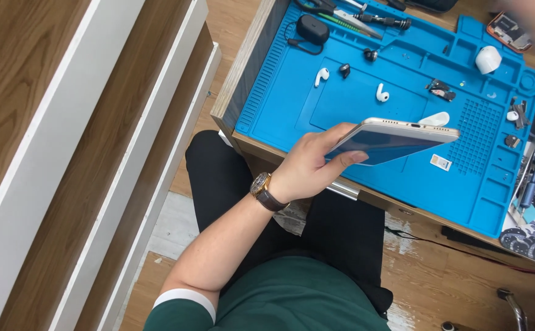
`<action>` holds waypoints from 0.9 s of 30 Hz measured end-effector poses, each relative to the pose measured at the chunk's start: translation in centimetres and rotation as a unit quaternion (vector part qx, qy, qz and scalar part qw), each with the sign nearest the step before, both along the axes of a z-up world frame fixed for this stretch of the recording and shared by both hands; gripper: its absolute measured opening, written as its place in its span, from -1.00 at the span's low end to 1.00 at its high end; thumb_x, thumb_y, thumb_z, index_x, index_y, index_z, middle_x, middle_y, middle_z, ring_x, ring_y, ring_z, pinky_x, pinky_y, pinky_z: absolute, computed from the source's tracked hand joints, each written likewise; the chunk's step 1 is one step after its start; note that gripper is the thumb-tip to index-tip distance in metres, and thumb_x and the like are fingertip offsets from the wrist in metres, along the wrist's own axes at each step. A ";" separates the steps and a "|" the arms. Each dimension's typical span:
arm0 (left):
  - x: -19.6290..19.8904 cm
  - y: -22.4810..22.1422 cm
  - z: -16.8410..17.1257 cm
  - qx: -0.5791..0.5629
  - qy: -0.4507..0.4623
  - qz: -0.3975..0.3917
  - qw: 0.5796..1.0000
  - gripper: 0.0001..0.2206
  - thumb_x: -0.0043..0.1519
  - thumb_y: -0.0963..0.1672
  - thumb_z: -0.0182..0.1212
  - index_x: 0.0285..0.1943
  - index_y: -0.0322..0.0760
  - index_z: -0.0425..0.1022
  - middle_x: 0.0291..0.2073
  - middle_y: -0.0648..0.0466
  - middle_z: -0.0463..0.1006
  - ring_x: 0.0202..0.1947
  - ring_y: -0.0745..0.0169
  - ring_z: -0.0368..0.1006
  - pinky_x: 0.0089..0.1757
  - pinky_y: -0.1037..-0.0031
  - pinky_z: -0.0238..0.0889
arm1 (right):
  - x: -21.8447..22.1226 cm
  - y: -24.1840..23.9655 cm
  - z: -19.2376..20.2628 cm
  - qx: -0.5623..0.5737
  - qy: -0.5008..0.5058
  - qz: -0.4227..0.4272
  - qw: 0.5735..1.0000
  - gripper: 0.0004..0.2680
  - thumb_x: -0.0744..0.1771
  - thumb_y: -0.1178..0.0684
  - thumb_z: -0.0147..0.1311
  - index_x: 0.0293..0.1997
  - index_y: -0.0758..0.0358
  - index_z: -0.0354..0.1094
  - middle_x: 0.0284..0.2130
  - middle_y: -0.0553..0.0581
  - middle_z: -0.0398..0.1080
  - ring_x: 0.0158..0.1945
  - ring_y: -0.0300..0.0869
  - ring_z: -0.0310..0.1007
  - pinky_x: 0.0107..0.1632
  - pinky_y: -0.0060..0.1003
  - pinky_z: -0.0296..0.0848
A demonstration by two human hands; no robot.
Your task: Disassembling a smartphone to clean its internal components using a screwdriver and prying tool.
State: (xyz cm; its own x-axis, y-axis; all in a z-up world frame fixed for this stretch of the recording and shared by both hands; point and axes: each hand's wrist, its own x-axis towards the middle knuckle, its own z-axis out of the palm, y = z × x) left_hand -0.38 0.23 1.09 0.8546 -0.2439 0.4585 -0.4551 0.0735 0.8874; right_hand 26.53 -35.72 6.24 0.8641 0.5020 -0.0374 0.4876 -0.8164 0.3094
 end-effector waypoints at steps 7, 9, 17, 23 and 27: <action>-0.1 0.3 0.7 0.080 0.037 -0.023 0.996 -0.61 0.42 -0.01 0.04 0.37 -0.21 0.31 0.08 0.05 0.60 -0.01 0.10 0.61 -0.09 0.44 0.53 | -7.4 20.2 2.2 0.459 0.000 0.131 0.879 -0.95 0.47 0.22 0.29 0.00 0.33 0.51 -0.12 0.24 0.53 -0.05 -0.03 0.55 -0.03 -0.17 0.56; -0.1 0.3 0.8 0.081 0.048 -0.025 0.995 -0.61 0.40 -0.02 0.06 0.37 -0.23 0.30 0.12 0.01 0.60 0.04 0.06 0.61 -0.04 0.42 0.55 | -6.0 20.6 0.4 0.427 -0.043 0.129 0.894 -0.96 0.45 0.18 0.31 -0.06 0.31 0.58 -0.16 0.26 0.56 -0.10 -0.01 0.56 -0.13 -0.16 0.57; 0.2 0.5 -0.2 0.083 0.020 -0.021 0.996 -0.62 0.43 -0.02 0.05 0.38 -0.18 0.32 0.16 0.05 0.58 0.03 0.08 0.60 -0.04 0.39 0.51 | -11.3 18.4 7.7 0.360 0.084 0.225 0.901 -0.89 0.54 0.28 0.05 0.10 0.53 0.53 -0.03 0.38 0.51 0.04 0.14 0.47 0.05 0.01 0.45; 0.5 0.5 -0.2 0.067 0.021 -0.033 0.997 -0.62 0.44 -0.03 0.03 0.41 -0.18 0.29 0.18 0.05 0.56 0.04 0.10 0.60 -0.06 0.44 0.53 | -20.0 15.2 15.0 0.319 0.229 0.106 0.913 -0.80 0.36 0.05 0.01 -0.07 0.32 0.53 -0.23 0.17 0.60 -0.14 -0.08 0.62 -0.12 -0.20 0.53; 0.6 0.3 -0.4 0.068 0.010 -0.031 0.997 -0.65 0.45 -0.05 0.07 0.39 -0.17 0.30 0.15 0.06 0.58 0.02 0.10 0.62 -0.05 0.41 0.51 | -22.8 15.7 15.5 0.274 0.178 0.102 0.940 -0.84 0.30 0.07 0.24 -0.09 0.24 0.58 -0.24 0.13 0.60 -0.19 -0.09 0.60 -0.11 -0.18 0.51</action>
State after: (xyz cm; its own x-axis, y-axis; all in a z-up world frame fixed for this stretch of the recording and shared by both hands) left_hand 0.18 0.55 0.69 0.8450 -0.3551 0.3998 -0.4350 -0.0215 0.9002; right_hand 3.74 -20.06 21.74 0.7294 0.6840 0.0058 0.6442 -0.6840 -0.3424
